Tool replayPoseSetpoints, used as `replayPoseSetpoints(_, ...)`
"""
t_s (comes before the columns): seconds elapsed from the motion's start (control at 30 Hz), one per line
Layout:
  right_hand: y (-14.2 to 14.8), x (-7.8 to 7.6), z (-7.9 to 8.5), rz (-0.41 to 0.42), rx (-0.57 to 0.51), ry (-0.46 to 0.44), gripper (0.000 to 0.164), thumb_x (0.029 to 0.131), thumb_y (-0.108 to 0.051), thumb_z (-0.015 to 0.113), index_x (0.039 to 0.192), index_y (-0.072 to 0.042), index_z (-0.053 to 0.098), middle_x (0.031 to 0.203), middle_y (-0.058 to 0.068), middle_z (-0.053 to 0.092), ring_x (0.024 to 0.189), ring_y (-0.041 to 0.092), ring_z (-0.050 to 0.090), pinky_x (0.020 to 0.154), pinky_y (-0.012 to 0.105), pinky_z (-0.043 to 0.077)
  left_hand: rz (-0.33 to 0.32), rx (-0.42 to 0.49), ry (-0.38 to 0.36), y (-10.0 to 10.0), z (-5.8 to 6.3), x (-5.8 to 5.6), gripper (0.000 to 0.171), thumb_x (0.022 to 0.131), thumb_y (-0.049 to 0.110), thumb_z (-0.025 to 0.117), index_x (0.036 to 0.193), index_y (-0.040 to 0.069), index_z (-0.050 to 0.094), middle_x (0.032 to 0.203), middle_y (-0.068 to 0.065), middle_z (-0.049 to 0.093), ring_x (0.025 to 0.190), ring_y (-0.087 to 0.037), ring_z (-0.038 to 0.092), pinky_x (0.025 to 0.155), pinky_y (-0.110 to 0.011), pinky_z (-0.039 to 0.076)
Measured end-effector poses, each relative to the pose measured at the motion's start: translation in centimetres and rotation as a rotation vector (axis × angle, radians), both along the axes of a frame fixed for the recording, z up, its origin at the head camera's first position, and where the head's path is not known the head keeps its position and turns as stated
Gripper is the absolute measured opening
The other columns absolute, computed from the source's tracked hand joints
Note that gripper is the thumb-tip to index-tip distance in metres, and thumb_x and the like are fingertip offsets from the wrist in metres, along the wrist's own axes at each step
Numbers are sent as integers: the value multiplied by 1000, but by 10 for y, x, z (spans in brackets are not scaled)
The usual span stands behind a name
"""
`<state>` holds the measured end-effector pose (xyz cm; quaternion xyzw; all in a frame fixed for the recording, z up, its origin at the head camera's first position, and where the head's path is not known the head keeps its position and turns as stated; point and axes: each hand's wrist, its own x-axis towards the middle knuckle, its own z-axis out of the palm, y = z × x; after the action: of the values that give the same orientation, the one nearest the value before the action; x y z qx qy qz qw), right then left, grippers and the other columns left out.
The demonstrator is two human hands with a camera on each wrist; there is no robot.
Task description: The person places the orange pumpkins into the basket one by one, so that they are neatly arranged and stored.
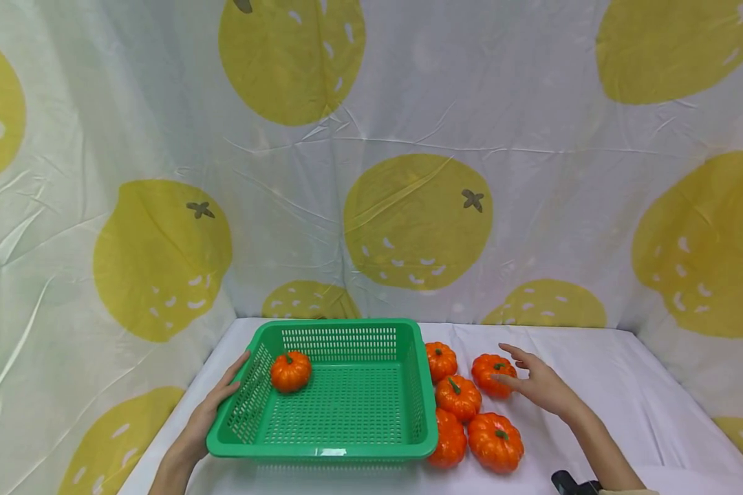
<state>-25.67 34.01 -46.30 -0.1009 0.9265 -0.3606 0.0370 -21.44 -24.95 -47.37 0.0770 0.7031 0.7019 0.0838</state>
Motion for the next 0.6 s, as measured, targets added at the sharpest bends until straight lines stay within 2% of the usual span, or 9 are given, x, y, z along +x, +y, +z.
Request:
replayPoseSetpoints(0.2,0,-2,-11,35,-55,-23,75,99,-30,69,156,6,37,148,37,48,128,59,50,98,65,50,-7,-4,7,0,-1,-1,58,113,32,26,168,28,11,176,-6,-8,160,-37,-8,123,-62,0)
replayPoseSetpoints(0.33,-2,-4,-16,15,-55,-49,76,98,-33,70,156,3,37,150,36,46,128,57,50,98,63,52,-6,-7,10,0,-1,-1,58,113,32,26,168,28,10,176,-7,-8,160,-37,-7,123,-62,1)
replayPoseSetpoints(0.6,-6,-8,-21,-15,-33,-24,75,96,-31,73,154,4,40,148,37,48,124,54,54,96,60,54,2,-4,7,0,-1,-1,58,112,31,26,168,28,10,176,-7,-8,160,-38,-8,123,-64,0)
